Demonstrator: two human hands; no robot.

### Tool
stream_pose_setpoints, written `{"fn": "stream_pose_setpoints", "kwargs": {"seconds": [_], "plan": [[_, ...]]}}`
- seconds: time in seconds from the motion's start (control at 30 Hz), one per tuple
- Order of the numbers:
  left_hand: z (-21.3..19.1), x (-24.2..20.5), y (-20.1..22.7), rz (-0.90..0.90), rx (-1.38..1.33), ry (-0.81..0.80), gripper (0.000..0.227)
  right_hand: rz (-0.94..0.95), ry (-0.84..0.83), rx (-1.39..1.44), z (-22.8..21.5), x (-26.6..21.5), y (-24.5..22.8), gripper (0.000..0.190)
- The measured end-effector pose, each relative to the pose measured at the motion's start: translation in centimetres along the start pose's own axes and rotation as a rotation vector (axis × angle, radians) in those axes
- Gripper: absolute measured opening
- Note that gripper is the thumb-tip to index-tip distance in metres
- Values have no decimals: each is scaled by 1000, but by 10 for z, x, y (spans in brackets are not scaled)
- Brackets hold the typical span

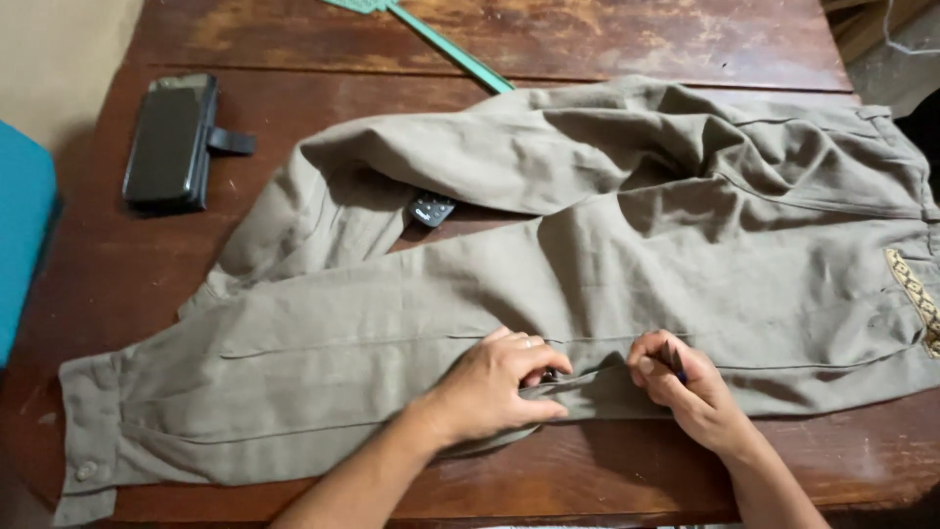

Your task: Using a small tool to pick at and remove threads from the seam of a pair of pants

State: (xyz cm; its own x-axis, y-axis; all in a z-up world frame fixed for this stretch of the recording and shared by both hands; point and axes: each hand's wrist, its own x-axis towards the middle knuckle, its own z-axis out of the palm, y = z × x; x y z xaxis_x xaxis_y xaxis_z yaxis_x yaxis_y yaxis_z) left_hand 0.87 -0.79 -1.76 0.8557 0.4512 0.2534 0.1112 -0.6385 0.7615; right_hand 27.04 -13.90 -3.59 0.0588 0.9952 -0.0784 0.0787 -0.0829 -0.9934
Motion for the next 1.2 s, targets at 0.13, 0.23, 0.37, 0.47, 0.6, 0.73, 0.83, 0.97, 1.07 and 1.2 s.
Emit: {"fn": "stream_pose_setpoints", "kwargs": {"seconds": [0.13, 0.23, 0.37, 0.47, 0.6, 0.73, 0.83, 0.97, 1.07, 1.2], "plan": [[-29, 2, 6, -87, -145, -127, 38, -142, 56, -353, 15, 6, -27, 13], [-38, 1, 3, -138, -249, -182, 27, -270, 18, -453, 21, 10, -36, 19], [-36, 1, 2, -132, -234, -181, 21, -271, -20, -531, 25, 12, -42, 24], [-36, 1, 8, -162, -203, -158, 17, -263, -34, -619, 29, 11, -45, 23], [-22, -3, 7, -169, -29, -89, 15, -282, -1, -683, 30, 6, -39, 6], [-4, -16, 10, -22, 112, 69, 7, -428, 107, -685, 26, -8, -32, 11], [-4, -29, 23, 242, 357, 241, 15, -373, 151, -802, 20, -23, -23, 13], [-12, -49, 25, 196, 459, 278, 15, -369, 250, -811, 20, -35, -15, 7], [-18, -59, 32, 214, 528, 310, 18, -343, 300, -796, 22, -41, -14, 11], [-14, -66, 36, 170, 553, 330, 16, -349, 370, -747, 21, -43, -14, 12]]}}
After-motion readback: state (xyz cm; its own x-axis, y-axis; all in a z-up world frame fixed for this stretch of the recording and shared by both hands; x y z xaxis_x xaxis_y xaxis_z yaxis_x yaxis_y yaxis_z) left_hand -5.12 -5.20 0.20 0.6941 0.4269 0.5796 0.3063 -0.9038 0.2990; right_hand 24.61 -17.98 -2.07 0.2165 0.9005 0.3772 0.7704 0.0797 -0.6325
